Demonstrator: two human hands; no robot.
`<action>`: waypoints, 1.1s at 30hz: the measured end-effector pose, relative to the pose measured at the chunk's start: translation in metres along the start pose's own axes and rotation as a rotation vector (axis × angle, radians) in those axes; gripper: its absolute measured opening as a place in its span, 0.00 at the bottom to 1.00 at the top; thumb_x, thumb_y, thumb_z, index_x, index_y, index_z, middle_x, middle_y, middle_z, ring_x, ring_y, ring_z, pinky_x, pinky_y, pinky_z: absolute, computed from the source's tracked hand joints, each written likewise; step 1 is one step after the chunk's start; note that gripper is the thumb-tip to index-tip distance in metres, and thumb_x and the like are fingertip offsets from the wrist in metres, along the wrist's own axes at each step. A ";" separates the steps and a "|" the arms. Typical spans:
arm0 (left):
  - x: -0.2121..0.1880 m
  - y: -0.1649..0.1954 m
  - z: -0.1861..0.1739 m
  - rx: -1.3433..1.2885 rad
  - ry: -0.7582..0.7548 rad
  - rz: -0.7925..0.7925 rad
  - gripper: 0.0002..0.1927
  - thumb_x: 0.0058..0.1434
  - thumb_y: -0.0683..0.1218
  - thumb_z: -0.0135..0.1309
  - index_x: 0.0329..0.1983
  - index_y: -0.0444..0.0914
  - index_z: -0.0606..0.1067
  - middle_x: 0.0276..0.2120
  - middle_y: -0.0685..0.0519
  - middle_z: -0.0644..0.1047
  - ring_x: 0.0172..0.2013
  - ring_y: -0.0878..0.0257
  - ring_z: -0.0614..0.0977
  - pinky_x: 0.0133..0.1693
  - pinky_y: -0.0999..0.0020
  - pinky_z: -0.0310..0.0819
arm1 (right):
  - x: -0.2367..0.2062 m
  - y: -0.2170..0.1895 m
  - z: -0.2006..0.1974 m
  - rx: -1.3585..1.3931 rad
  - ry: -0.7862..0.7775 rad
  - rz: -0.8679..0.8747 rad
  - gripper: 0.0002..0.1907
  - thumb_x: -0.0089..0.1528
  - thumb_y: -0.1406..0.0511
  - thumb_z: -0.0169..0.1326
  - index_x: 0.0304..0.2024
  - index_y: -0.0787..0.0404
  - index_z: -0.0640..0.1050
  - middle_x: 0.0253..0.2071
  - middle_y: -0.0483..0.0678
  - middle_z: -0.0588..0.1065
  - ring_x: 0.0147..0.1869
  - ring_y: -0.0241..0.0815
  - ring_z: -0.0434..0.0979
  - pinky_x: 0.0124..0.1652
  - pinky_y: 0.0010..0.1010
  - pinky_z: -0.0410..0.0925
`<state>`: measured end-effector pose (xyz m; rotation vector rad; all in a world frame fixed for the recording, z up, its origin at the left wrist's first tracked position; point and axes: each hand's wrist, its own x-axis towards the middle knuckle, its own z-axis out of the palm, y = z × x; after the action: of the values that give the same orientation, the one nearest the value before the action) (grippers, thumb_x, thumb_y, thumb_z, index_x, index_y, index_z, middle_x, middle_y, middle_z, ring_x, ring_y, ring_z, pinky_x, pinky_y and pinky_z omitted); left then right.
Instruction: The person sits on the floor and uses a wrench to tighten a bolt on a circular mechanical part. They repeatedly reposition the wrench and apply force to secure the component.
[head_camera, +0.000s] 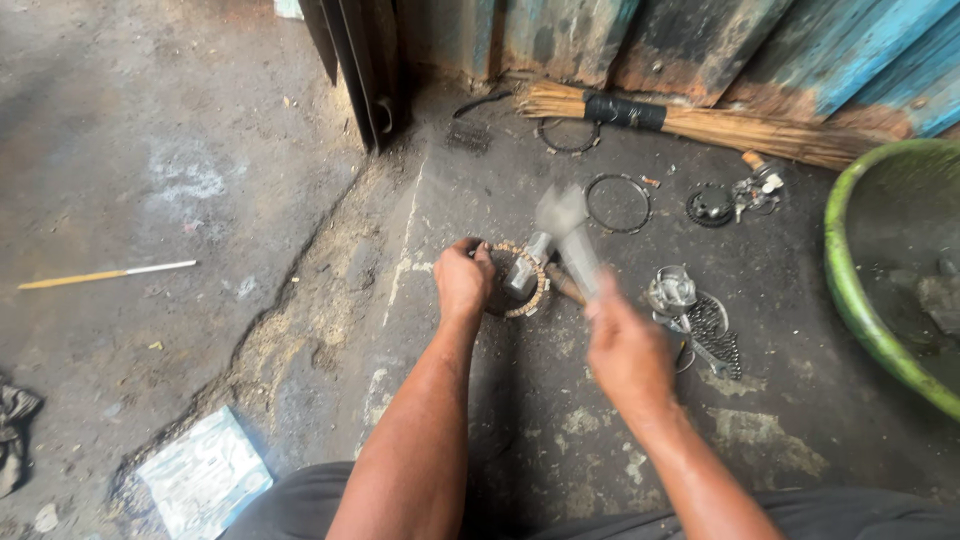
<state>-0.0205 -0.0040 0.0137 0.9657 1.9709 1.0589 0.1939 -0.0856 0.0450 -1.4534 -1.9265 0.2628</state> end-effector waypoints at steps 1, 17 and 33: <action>0.000 0.000 0.000 0.003 0.004 -0.008 0.15 0.64 0.49 0.54 0.49 0.40 0.82 0.46 0.38 0.82 0.51 0.44 0.82 0.55 0.54 0.73 | 0.002 -0.002 0.001 -0.137 -0.111 0.051 0.25 0.68 0.62 0.51 0.69 0.52 0.70 0.32 0.49 0.81 0.25 0.38 0.79 0.24 0.29 0.68; 0.002 0.001 0.000 -0.023 0.022 0.023 0.15 0.63 0.50 0.56 0.49 0.38 0.81 0.46 0.37 0.81 0.51 0.43 0.82 0.55 0.55 0.73 | 0.016 -0.020 -0.011 -0.118 -0.079 0.287 0.24 0.68 0.59 0.49 0.68 0.44 0.71 0.28 0.51 0.81 0.26 0.48 0.82 0.28 0.42 0.72; 0.008 -0.007 0.005 -0.007 0.032 0.069 0.15 0.62 0.49 0.56 0.47 0.38 0.82 0.43 0.37 0.82 0.49 0.45 0.83 0.54 0.56 0.74 | 0.014 -0.010 0.005 -0.177 -0.376 0.328 0.28 0.65 0.64 0.48 0.69 0.47 0.65 0.33 0.37 0.80 0.11 0.32 0.67 0.11 0.27 0.61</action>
<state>-0.0220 0.0015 0.0038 1.0252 1.9706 1.1252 0.1817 -0.0751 0.0526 -1.9534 -2.0310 0.5615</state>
